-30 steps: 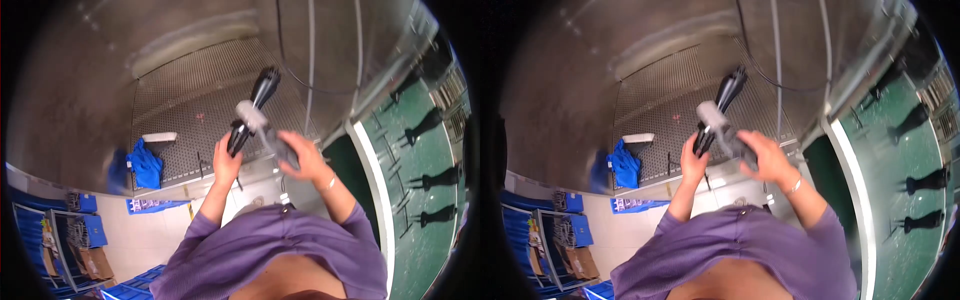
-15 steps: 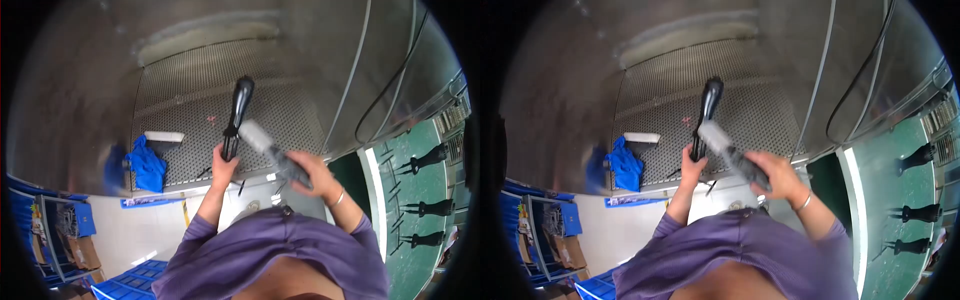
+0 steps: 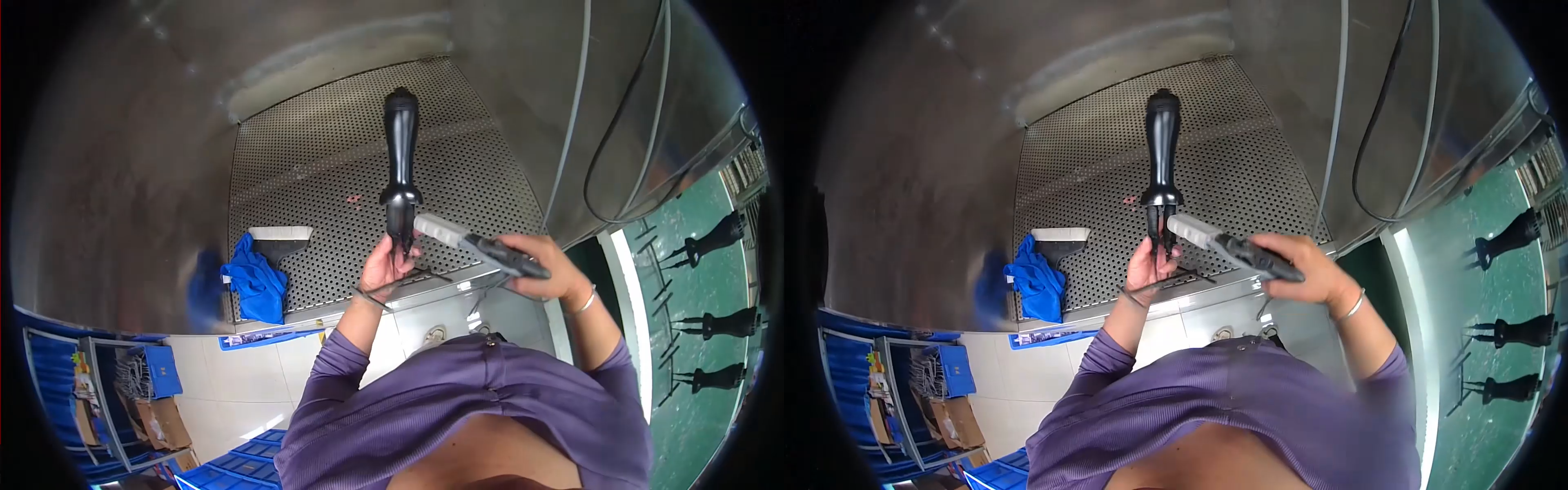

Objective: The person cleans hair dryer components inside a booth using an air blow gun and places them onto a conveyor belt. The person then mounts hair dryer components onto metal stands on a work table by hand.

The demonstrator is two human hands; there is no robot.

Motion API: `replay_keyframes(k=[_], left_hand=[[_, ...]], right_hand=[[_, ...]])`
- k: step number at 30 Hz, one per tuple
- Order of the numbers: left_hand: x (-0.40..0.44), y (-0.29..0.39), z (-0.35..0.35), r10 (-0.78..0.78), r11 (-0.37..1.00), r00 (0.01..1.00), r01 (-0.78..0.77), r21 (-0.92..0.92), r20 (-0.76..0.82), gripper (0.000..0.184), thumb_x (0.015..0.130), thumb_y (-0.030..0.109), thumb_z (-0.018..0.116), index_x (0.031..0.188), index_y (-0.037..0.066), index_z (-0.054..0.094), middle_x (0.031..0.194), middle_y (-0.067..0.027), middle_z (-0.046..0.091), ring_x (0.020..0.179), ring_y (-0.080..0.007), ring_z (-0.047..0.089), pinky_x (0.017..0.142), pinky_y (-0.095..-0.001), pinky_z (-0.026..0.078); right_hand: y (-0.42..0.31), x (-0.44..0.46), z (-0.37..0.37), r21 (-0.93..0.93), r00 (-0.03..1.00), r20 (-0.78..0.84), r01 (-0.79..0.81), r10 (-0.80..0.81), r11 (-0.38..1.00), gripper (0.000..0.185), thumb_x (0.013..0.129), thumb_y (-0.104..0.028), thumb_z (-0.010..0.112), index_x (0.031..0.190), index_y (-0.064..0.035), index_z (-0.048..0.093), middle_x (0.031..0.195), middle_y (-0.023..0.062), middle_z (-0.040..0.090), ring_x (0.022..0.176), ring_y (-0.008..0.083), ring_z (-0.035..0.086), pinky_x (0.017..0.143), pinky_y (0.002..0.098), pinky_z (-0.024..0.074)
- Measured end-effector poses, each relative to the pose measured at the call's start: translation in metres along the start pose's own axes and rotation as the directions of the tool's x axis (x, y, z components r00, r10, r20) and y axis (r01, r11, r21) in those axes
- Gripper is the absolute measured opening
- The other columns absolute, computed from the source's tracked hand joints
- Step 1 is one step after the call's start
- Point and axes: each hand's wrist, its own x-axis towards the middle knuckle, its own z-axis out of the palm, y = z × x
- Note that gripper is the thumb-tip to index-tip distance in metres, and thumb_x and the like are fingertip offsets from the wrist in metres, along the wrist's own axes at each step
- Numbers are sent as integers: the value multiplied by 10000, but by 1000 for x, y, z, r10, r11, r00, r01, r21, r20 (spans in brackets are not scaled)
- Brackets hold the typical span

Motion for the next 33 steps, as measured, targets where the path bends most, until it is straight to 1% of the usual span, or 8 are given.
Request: replay_keyframes(k=[6,10,12,19,21,24,30,33], left_hand=[[-10,3,-1,34,990,999,-31,-141,22,537,937,311,442,1426,198,250,1219,-149,503,675,-138,426,430,-188,331],[-22,11,-10,52,989,998,-46,-139,33,520,937,304,443,1413,179,275,1299,-156,454,677,-131,421,449,-187,333],[-31,15,-8,54,997,999,-54,-54,4,531,932,318,451,1410,164,281,1292,-153,462,691,-133,437,450,-190,337],[-18,24,-18,218,864,964,-119,489,-152,417,910,270,504,1241,30,420,1092,-81,543,691,-119,472,572,-240,388],[-16,18,11,464,589,867,-149,794,-182,349,877,195,534,1178,48,436,799,-36,531,682,-110,462,623,-250,379],[-1,-16,42,523,608,852,-357,709,-20,471,839,141,608,1230,66,355,1127,-42,458,818,-140,489,770,-312,397],[36,-147,152,-17,682,859,-365,634,512,574,725,-22,608,1223,24,325,1011,-82,494,933,-188,510,906,-363,407],[37,-246,217,-308,637,647,-404,657,697,565,695,-78,635,1170,23,348,989,-87,505,942,-182,530,871,-326,433]], right_hand=[[-15,48,-20,-301,978,-210,-49,-16,952,575,607,-174,668,1133,12,527,1006,197,612,919,339,613,797,351,488],[-9,74,-7,-300,921,-225,244,-318,922,561,638,-182,666,1149,2,528,1006,193,614,884,327,622,808,343,482],[-15,93,-8,-121,910,-411,-115,55,986,558,643,-186,666,1153,-6,527,924,175,632,820,305,632,770,335,486],[44,20,7,279,914,-228,-269,335,922,534,654,-114,662,1153,17,528,838,44,615,760,109,573,740,254,480],[42,-49,35,20,951,-216,-224,223,974,627,631,-142,693,1205,14,493,1029,151,630,936,244,601,866,336,450],[33,-137,84,11,769,-166,-625,618,780,599,664,-232,635,1219,-46,506,1017,215,621,931,369,586,821,408,461],[29,-237,148,96,657,-378,-674,653,733,521,663,-235,655,1157,-114,543,915,159,643,857,353,602,748,421,475],[17,-290,158,135,557,-467,-723,687,677,540,667,-227,661,1178,-115,528,968,161,636,887,360,596,763,422,474]])
